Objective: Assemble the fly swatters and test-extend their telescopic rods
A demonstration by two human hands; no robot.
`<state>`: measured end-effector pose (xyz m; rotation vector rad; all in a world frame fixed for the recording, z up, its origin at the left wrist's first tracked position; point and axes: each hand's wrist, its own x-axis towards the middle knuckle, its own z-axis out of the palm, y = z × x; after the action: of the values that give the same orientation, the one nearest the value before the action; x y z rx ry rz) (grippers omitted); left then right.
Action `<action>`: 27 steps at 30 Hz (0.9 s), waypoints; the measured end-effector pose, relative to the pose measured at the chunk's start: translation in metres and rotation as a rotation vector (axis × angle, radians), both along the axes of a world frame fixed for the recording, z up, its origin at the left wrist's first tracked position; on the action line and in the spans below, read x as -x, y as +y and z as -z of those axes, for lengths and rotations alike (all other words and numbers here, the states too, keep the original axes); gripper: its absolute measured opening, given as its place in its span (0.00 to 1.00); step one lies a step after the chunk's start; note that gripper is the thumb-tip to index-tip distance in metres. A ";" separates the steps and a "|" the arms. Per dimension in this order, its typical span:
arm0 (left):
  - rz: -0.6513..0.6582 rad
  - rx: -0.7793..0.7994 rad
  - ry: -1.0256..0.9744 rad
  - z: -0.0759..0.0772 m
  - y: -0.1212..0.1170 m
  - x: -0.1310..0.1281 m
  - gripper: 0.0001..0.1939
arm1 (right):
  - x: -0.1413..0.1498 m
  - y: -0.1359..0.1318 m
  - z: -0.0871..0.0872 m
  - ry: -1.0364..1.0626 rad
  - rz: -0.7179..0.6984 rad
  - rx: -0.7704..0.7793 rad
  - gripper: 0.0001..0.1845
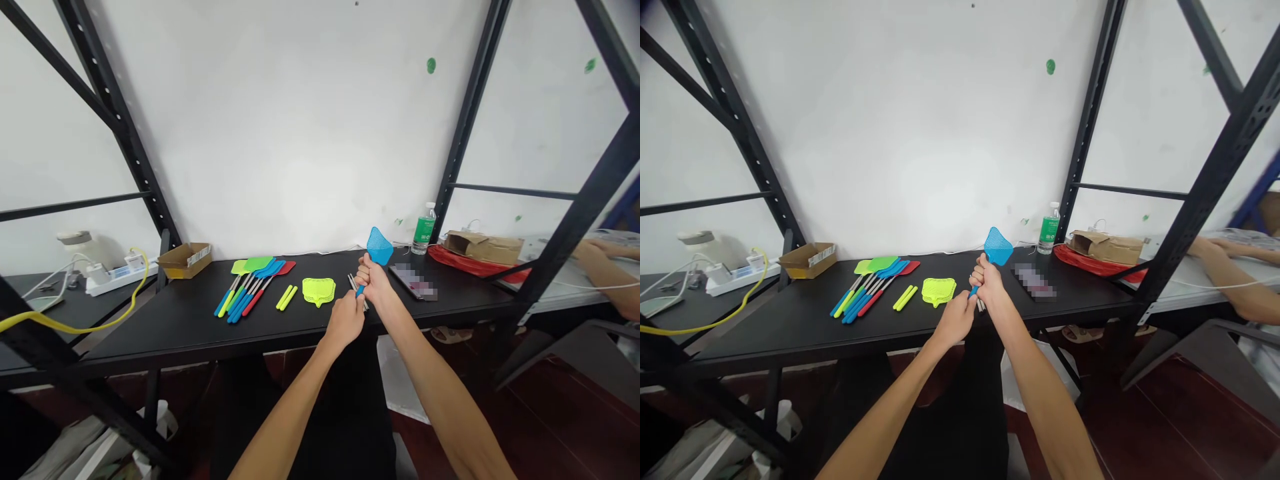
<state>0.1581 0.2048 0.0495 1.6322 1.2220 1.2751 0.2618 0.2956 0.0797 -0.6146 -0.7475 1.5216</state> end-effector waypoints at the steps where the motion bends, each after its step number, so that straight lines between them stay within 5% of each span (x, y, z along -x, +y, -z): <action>1: 0.083 0.094 -0.096 -0.004 -0.001 0.002 0.16 | 0.002 -0.001 -0.002 0.002 -0.036 -0.007 0.22; 5: 0.402 0.496 -0.546 -0.011 -0.013 0.013 0.17 | 0.006 -0.001 -0.014 0.052 -0.123 -0.064 0.19; 8: 0.468 0.539 -0.542 -0.007 -0.023 0.036 0.18 | -0.010 0.006 -0.023 0.114 -0.082 -0.093 0.17; 10: 0.282 0.418 -0.278 -0.005 -0.023 0.059 0.18 | -0.029 0.010 -0.023 0.141 -0.056 -0.064 0.15; 14: -0.366 0.019 0.593 -0.005 -0.003 0.106 0.09 | -0.060 0.009 -0.005 0.053 -0.129 0.120 0.10; 16: -0.520 -0.031 0.918 -0.004 0.009 0.120 0.15 | -0.065 0.004 0.008 0.003 -0.129 0.189 0.08; 20: -0.591 -0.087 1.221 0.004 0.021 0.125 0.18 | -0.057 -0.003 0.021 0.015 -0.126 0.181 0.06; 27: -0.608 -0.157 1.291 0.017 0.027 0.121 0.16 | -0.039 -0.013 0.018 -0.001 -0.165 0.144 0.04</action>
<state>0.0367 0.2322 0.0329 2.3856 2.5567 0.4768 0.3009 0.2826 0.0617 -0.6735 -0.7073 1.7384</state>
